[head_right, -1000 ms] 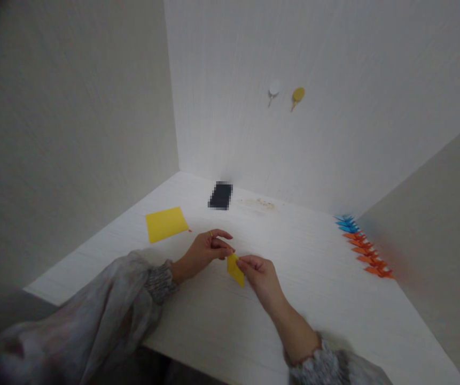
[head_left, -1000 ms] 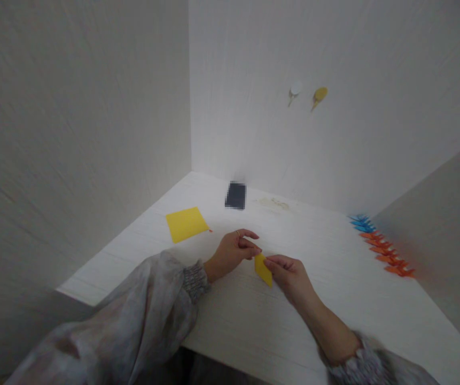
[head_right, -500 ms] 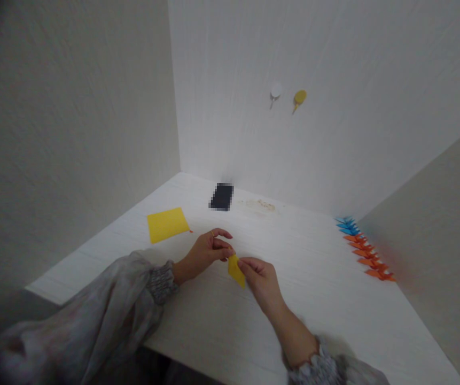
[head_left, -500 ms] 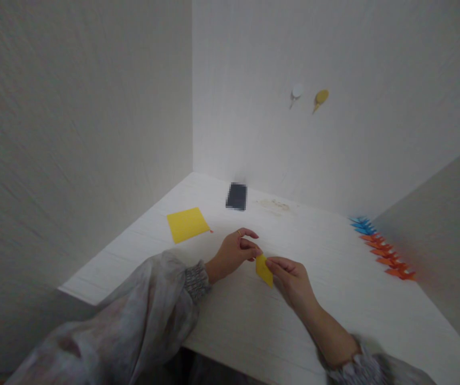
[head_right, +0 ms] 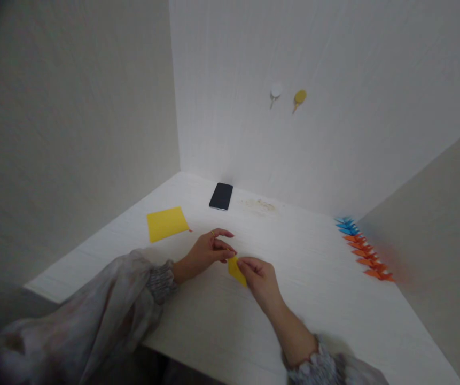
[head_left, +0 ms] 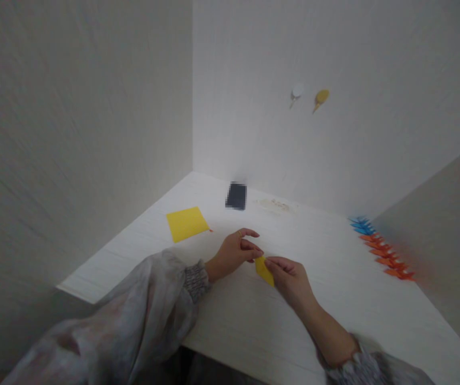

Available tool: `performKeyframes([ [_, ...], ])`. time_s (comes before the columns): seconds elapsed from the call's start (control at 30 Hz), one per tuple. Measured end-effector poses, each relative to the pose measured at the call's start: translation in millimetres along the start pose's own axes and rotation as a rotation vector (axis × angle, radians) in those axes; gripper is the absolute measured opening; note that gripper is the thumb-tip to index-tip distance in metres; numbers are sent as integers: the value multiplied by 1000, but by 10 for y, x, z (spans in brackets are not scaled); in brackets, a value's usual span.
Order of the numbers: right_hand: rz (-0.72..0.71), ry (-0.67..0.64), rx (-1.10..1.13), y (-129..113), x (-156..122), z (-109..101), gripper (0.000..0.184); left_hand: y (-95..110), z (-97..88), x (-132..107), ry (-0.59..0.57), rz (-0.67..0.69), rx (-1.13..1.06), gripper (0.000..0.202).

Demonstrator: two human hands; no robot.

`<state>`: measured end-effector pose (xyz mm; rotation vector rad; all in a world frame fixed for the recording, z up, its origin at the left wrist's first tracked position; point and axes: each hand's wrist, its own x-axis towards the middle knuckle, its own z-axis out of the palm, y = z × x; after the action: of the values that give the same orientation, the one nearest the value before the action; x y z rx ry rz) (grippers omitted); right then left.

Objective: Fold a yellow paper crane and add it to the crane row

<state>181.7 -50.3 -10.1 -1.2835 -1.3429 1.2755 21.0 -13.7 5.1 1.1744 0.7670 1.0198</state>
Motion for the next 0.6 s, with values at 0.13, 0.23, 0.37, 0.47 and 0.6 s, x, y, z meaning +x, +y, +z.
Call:
performKeyframes([
  [0.13,9,6,-2,8,-5,5,24,12,7,-11,8,-5,12,44],
  [0.23,14,8,9,6,-8,9,24,22,11,-17,4,-8,5,43],
  [0.37,9,9,20,2,-11,10,24,27,5,-21,-7,3,-12,38],
  [0.47,-3,-5,29,-18,-15,11,25,37,1,-24,-15,8,-24,33],
  [0.6,8,-13,10,-57,-17,8,27,79,-3,-19,-6,-23,-29,31],
])
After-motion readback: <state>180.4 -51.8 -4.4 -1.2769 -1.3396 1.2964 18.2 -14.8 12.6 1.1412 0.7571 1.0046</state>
